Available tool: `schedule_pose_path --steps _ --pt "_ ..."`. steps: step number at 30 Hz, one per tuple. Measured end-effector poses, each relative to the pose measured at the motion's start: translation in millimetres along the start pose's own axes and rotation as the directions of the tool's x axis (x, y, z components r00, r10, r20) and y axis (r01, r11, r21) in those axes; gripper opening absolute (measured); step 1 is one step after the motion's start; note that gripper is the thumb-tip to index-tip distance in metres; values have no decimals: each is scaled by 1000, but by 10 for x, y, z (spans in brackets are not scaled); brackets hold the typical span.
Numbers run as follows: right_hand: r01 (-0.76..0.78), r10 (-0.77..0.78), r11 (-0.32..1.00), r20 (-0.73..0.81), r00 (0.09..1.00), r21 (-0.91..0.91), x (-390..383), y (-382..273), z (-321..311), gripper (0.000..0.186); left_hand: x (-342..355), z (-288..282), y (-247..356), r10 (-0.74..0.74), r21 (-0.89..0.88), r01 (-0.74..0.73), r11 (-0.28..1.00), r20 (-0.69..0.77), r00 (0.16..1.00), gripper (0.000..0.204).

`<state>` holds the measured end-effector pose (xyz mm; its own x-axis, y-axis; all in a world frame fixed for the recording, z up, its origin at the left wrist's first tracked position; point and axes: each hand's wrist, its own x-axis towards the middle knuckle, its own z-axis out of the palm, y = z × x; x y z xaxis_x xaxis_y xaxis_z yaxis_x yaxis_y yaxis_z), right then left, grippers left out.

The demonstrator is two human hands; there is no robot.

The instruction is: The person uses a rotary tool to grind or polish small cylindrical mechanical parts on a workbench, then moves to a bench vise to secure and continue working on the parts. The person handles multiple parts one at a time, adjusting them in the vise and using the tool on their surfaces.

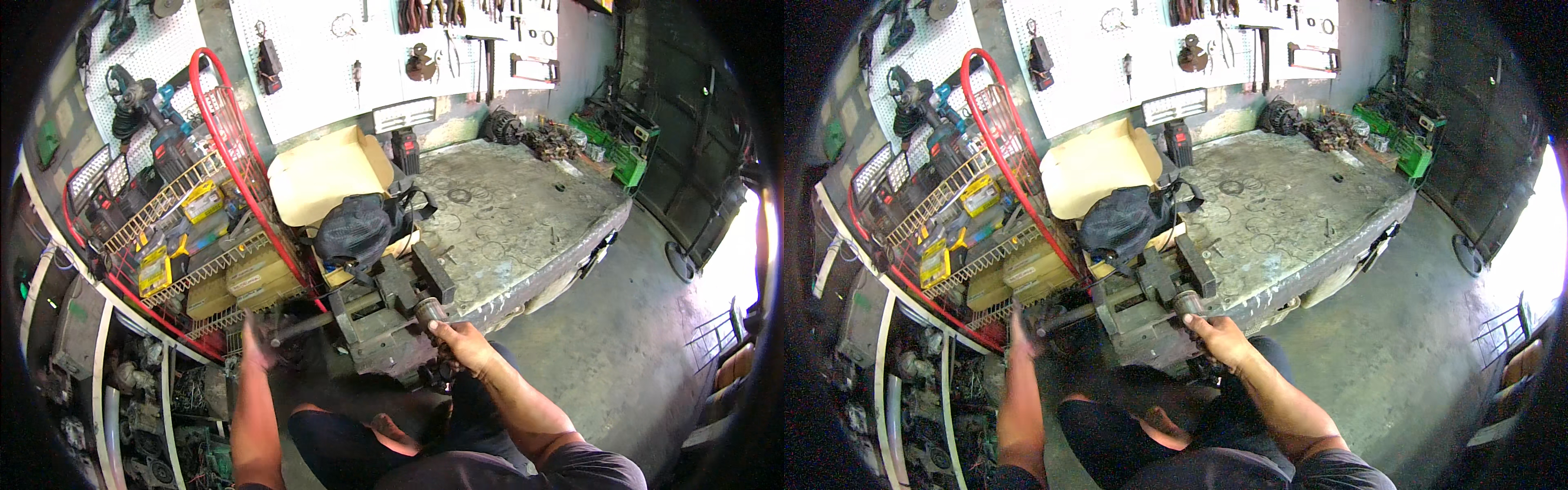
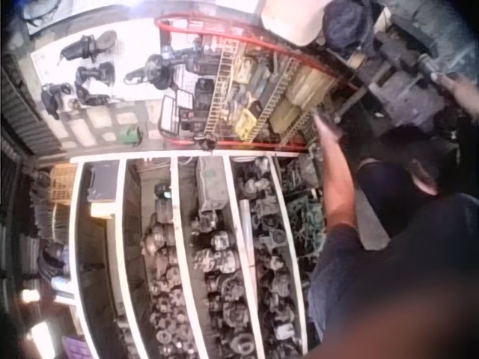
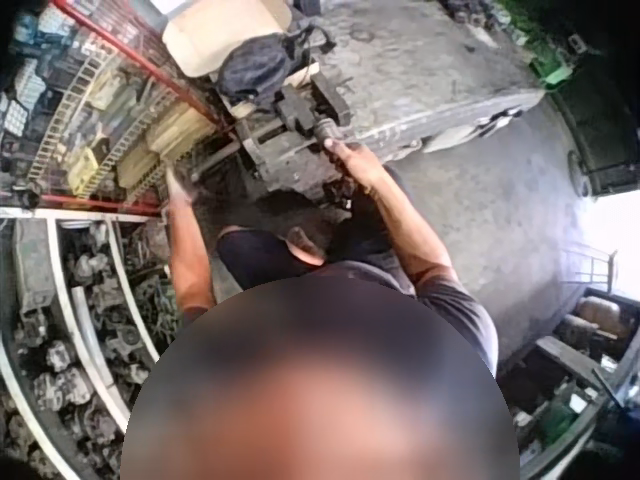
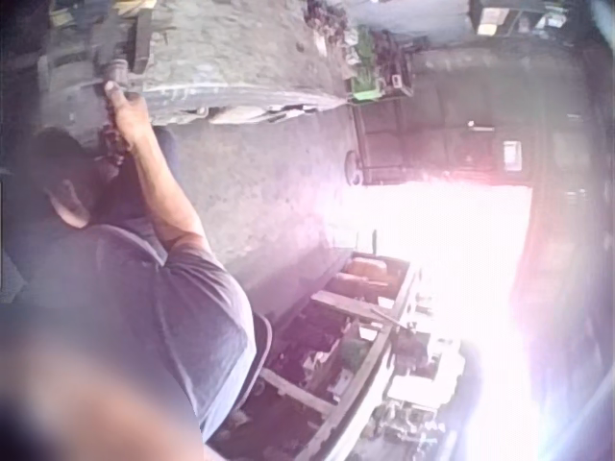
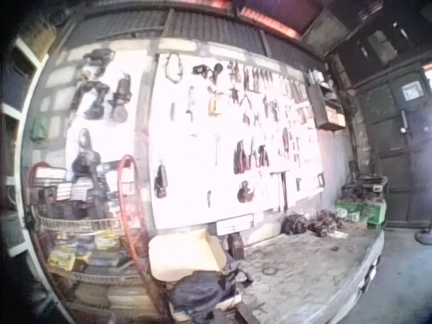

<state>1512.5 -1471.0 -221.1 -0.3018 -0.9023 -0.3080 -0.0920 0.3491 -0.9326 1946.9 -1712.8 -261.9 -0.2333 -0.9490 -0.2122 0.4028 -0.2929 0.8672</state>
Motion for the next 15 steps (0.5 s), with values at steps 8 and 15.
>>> schedule_pose_path --steps 8,15 --pt "-70 70 997 42 997 8 -126 -141 -8 72 -489 -209 458 -88 102 -2 995 869 487 134" --pt "-127 127 992 46 991 -7 -46 -32 -53 75 -229 -712 -353 -166 43 162 986 138 976 90"
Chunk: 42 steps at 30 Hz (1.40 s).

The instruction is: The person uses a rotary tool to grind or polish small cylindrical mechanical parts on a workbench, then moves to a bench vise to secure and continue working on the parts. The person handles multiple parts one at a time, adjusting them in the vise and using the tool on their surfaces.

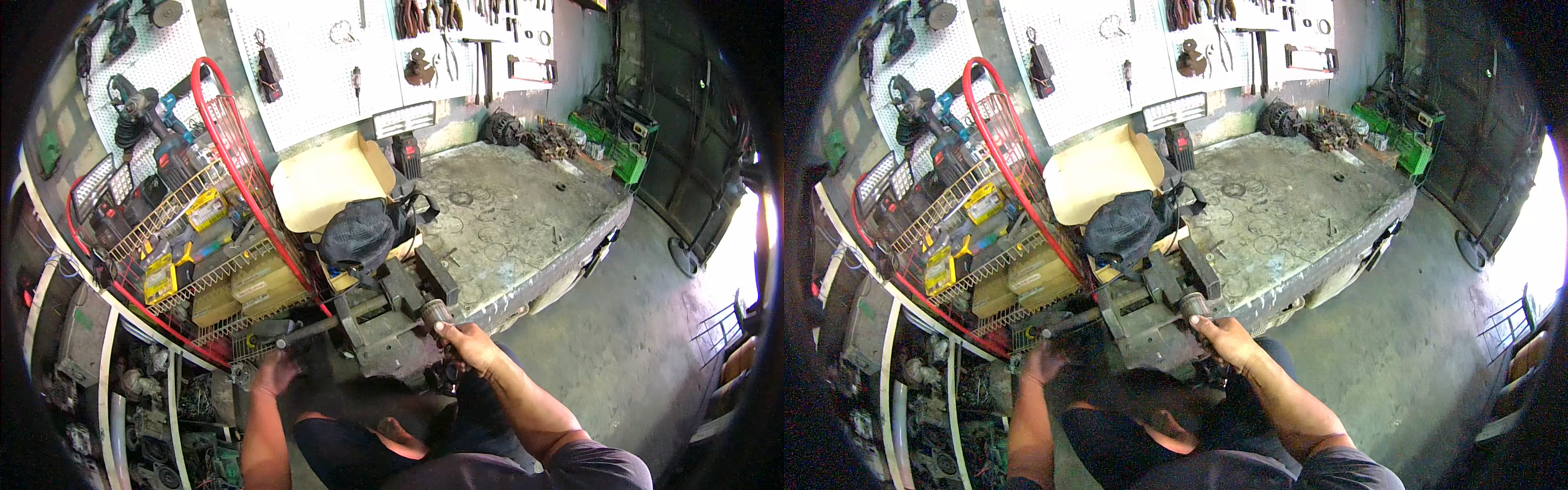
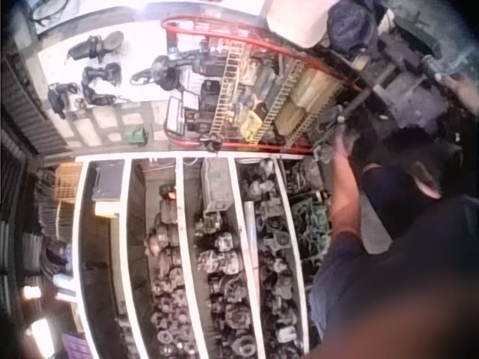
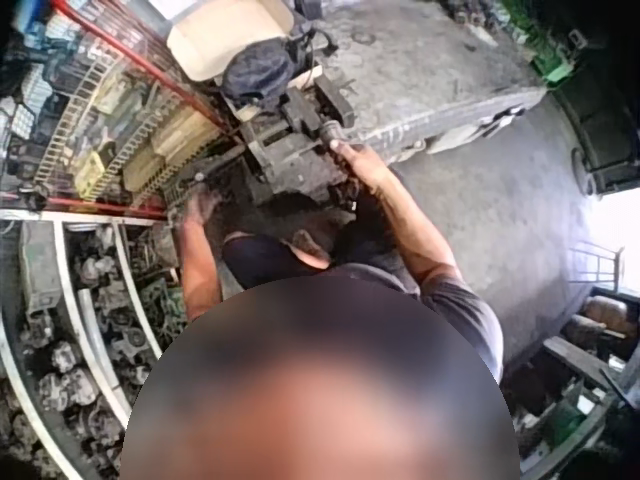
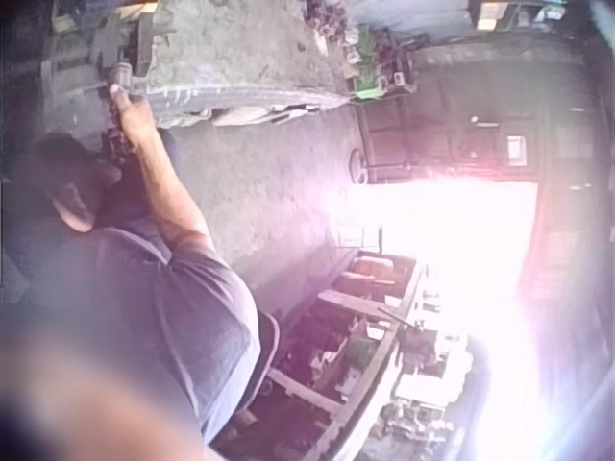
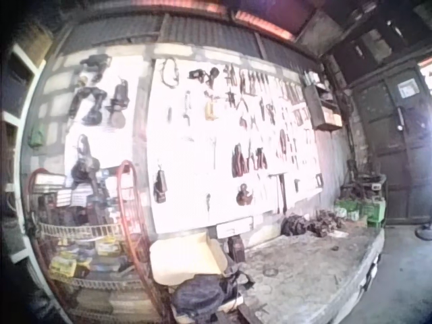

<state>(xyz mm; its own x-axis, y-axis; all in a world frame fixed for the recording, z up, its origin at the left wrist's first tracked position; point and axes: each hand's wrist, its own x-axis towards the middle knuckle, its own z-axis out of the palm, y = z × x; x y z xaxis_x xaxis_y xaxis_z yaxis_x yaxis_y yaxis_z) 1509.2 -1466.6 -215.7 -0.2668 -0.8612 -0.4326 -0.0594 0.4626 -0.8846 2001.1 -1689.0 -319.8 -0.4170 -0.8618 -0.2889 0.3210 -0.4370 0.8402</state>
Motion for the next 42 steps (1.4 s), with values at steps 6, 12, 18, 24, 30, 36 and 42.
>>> schedule_pose_path --steps 6,12,18,24,30,36,42 --pt "44 -45 998 -25 999 -42 -51 -88 -1 79 148 417 896 437 -55 -434 899 78 896 95" --pt "62 -64 997 -20 998 -51 -61 -90 -4 80 -463 415 690 -7 153 -114 982 626 779 149" --pt "38 -38 999 -23 999 33 11 3 -5 81 77 192 121 -48 -319 101 942 171 984 140" --pt "4 -8 998 -64 998 -65 95 164 -41 77 256 444 889 362 -178 -337 925 140 922 117" --pt "34 -37 998 -66 997 -55 156 359 1 78 -460 280 383 -114 233 -29 972 578 808 136" --pt "19 -23 998 -53 998 -68 197 287 -8 75 49 425 35 -90 -19 89 996 -17 996 135" --pt "8 -8 1000 -22 1000 12 233 322 -25 82 433 894 1045 406 -140 -395 908 63 912 116"
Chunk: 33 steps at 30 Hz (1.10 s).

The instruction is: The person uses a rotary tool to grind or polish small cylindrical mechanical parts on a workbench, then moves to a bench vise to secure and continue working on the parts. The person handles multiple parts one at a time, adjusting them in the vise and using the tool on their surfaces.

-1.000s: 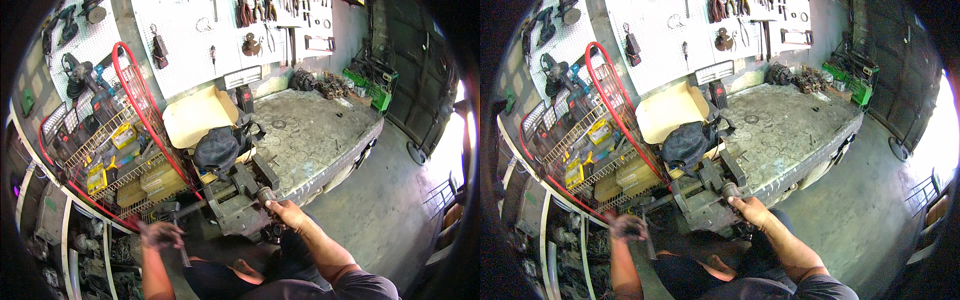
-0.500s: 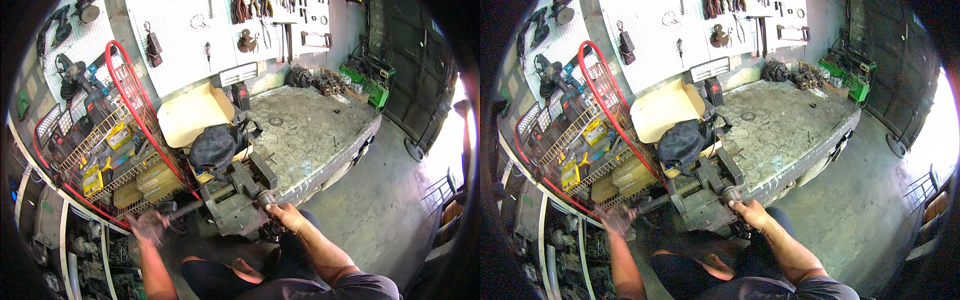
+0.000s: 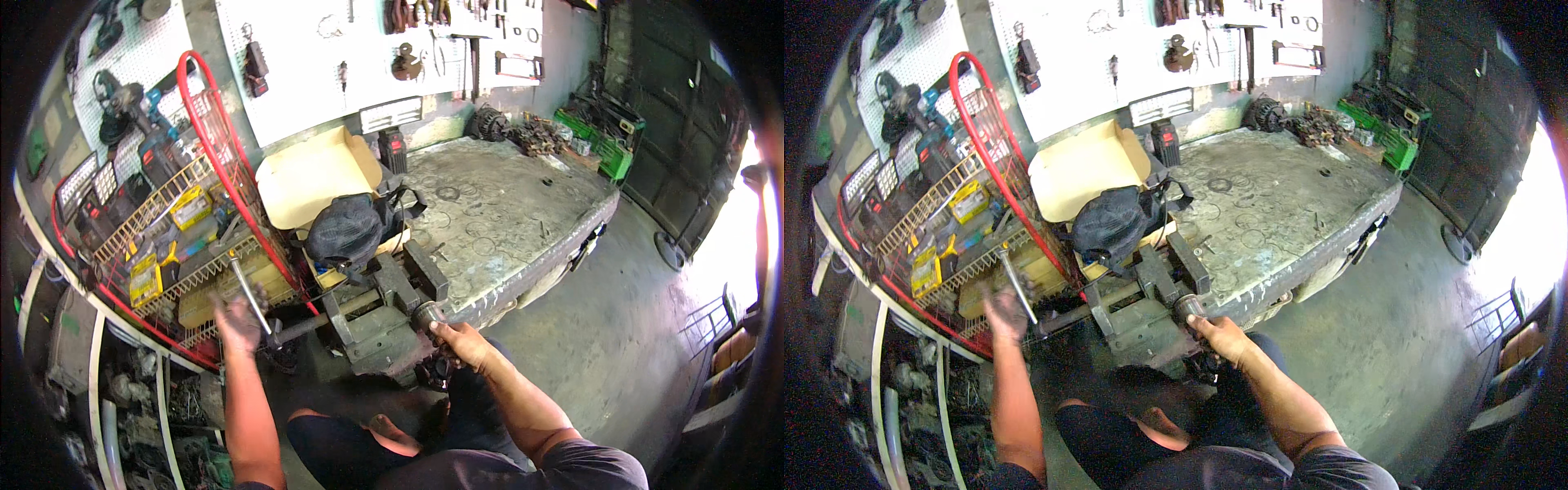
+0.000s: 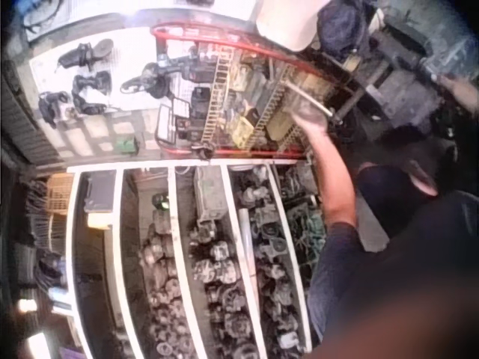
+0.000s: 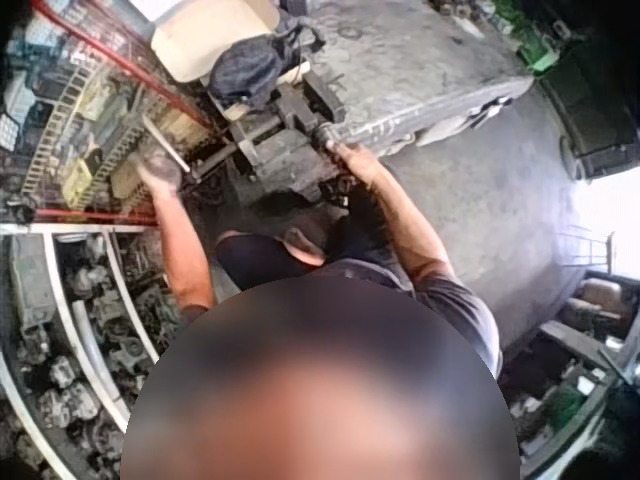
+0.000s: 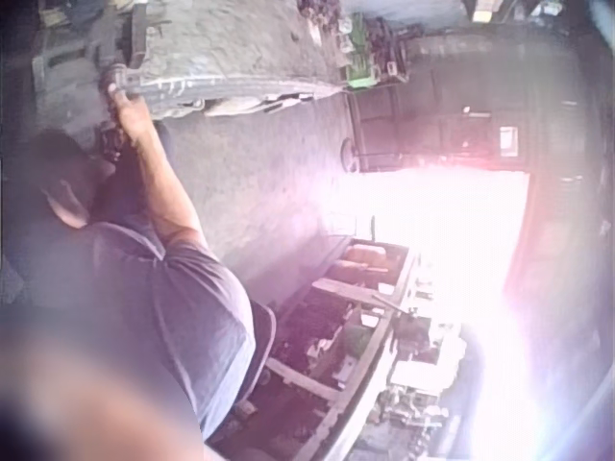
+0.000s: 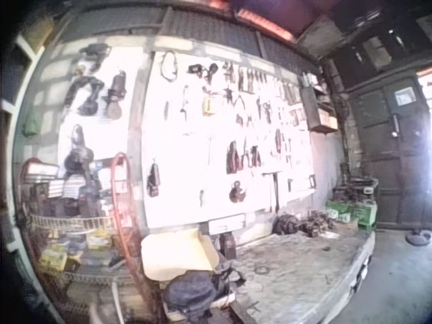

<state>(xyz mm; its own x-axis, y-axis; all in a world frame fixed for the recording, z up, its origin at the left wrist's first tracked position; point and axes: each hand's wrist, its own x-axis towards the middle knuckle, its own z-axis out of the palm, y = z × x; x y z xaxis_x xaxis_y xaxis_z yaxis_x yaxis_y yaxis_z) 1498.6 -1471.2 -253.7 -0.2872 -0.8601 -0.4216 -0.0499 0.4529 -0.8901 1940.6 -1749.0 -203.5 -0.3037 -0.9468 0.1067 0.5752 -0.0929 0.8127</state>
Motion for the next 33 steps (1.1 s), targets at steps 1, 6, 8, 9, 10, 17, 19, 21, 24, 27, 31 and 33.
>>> schedule_pose_path --steps 1,6,8,9,10,17,19,21,24,27,31,33 --pt "-30 28 993 18 999 112 11 29 21 84 -42 42 145 76 -97 -63 993 132 988 115" --pt "-56 43 937 44 998 344 30 77 34 87 -878 -97 -78 -402 279 295 914 718 569 144" --pt "-69 56 977 68 996 201 -7 28 -5 84 -1092 -251 -461 -771 623 515 589 241 590 145" --pt "-81 73 989 70 995 124 -32 0 -7 82 -1123 -350 -564 -738 493 612 619 98 667 145" --pt "-78 70 989 69 995 127 -55 -29 1 80 -1080 -424 -641 -702 315 672 670 -26 712 145" --pt "-70 71 997 -11 997 35 -58 -76 15 79 -387 -466 -2 -175 110 173 979 11 985 136" --pt "-40 38 999 -91 995 -16 -25 -52 35 75 -529 -475 59 -132 -389 102 915 -50 990 137" --pt "-32 30 999 -80 996 -22 0 -40 29 76 -800 -559 -69 -94 -151 204 967 534 840 140" --pt "-77 77 997 -56 995 11 -2 -40 16 74 -1090 -737 -478 -615 39 619 785 178 768 137" --pt "-63 63 993 3 998 100 -51 -79 0 67 -822 -732 -645 -584 -216 578 787 40 811 134" --pt "-79 79 994 -4 997 79 -84 -118 -16 64 -357 -623 -188 -44 182 67 981 -127 991 128" --pt "-52 53 996 -17 998 68 -80 -106 -24 71 -439 -688 15 -43 -360 196 912 390 920 134"
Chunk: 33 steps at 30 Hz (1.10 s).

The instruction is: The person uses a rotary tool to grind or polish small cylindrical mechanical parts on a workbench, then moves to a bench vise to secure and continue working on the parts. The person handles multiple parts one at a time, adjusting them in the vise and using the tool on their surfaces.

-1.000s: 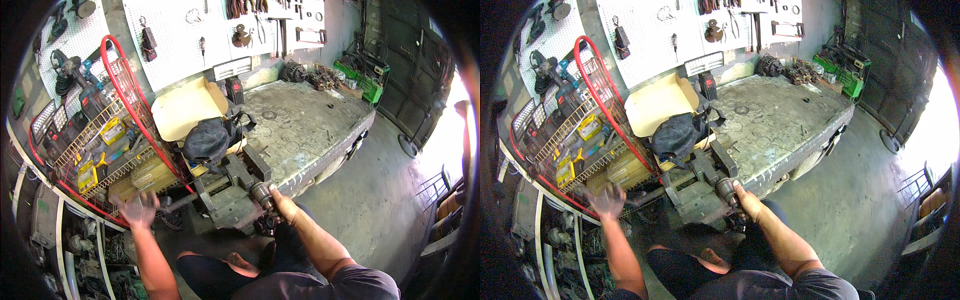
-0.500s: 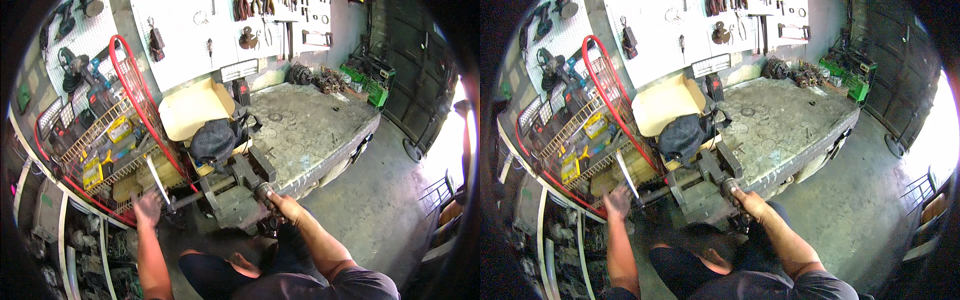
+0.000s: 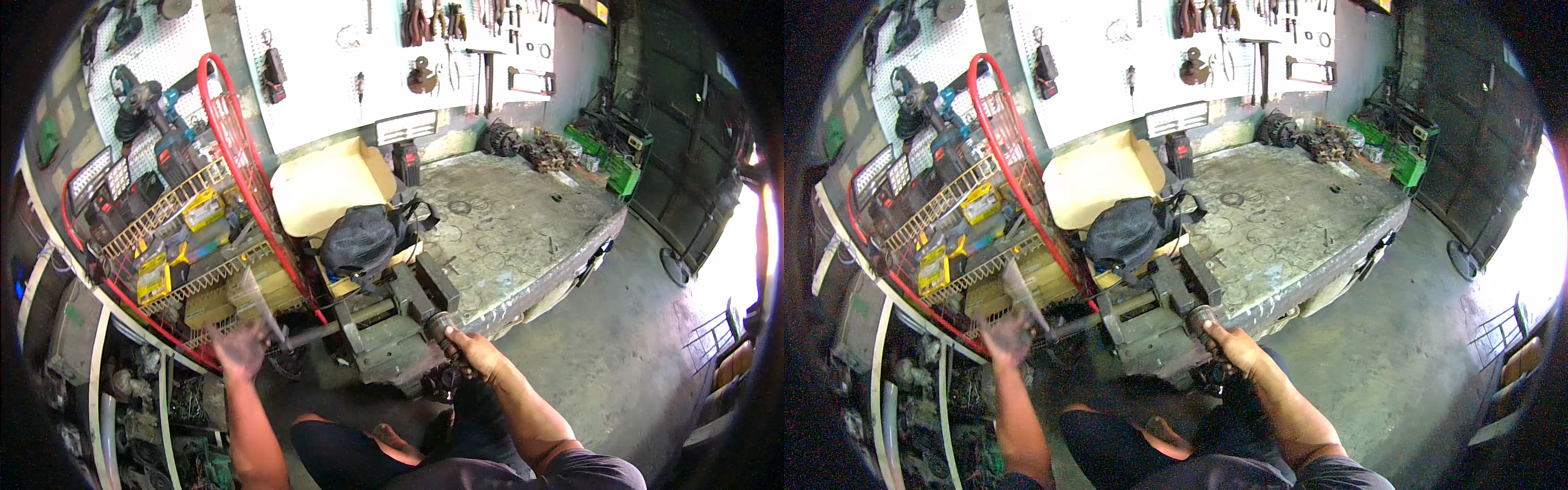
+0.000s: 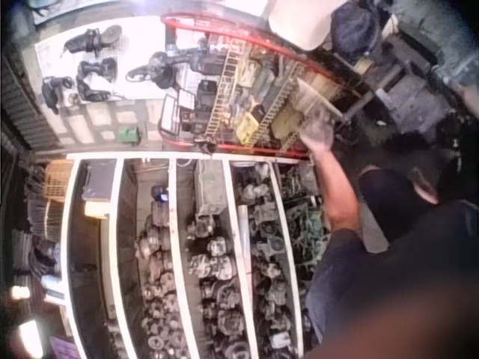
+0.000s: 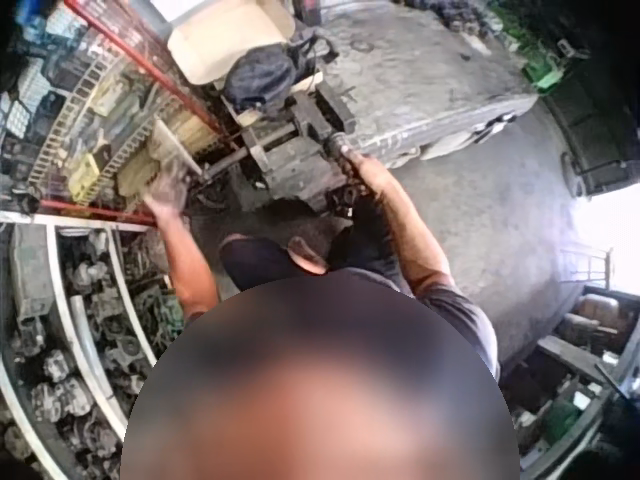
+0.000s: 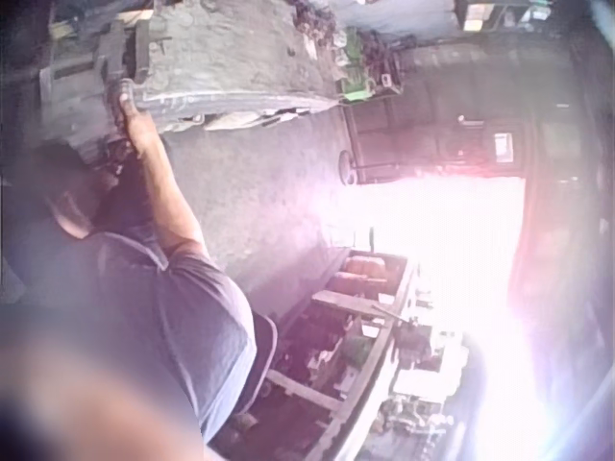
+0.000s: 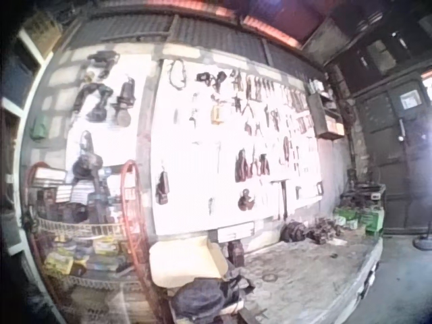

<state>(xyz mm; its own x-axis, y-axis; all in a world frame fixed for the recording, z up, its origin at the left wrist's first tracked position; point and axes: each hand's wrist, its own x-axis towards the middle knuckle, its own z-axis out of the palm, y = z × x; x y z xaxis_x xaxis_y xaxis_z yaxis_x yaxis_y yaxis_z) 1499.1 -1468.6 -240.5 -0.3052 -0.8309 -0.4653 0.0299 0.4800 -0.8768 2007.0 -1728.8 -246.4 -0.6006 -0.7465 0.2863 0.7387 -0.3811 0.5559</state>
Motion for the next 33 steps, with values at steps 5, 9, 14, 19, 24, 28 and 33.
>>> schedule_pose_path --steps 5,9,14,19,24,28,33 --pt "-39 39 998 6 999 -52 53 24 -22 76 -445 -249 -410 -631 68 650 757 -188 753 133" --pt "-37 38 999 14 999 -34 60 4 -19 76 -87 -330 -522 69 301 177 937 -657 750 135" --pt "-31 31 995 -3 1000 -92 -21 -50 -56 80 -16 19 -236 -20 -121 30 992 84 996 141" --pt "-45 45 986 -5 999 -160 -9 -75 -75 84 -245 73 -402 -209 397 501 769 -584 784 136" --pt "-82 77 974 -33 997 -209 31 -74 -86 87 87 -125 -276 56 530 140 836 -337 940 137" --pt "-13 10 987 -15 1000 -162 24 -56 -91 80 -100 -192 -249 -142 -124 206 971 394 908 138" --pt "-51 44 973 -38 998 -226 57 -39 -112 77 -175 -24 -562 -254 128 377 917 -542 801 133"
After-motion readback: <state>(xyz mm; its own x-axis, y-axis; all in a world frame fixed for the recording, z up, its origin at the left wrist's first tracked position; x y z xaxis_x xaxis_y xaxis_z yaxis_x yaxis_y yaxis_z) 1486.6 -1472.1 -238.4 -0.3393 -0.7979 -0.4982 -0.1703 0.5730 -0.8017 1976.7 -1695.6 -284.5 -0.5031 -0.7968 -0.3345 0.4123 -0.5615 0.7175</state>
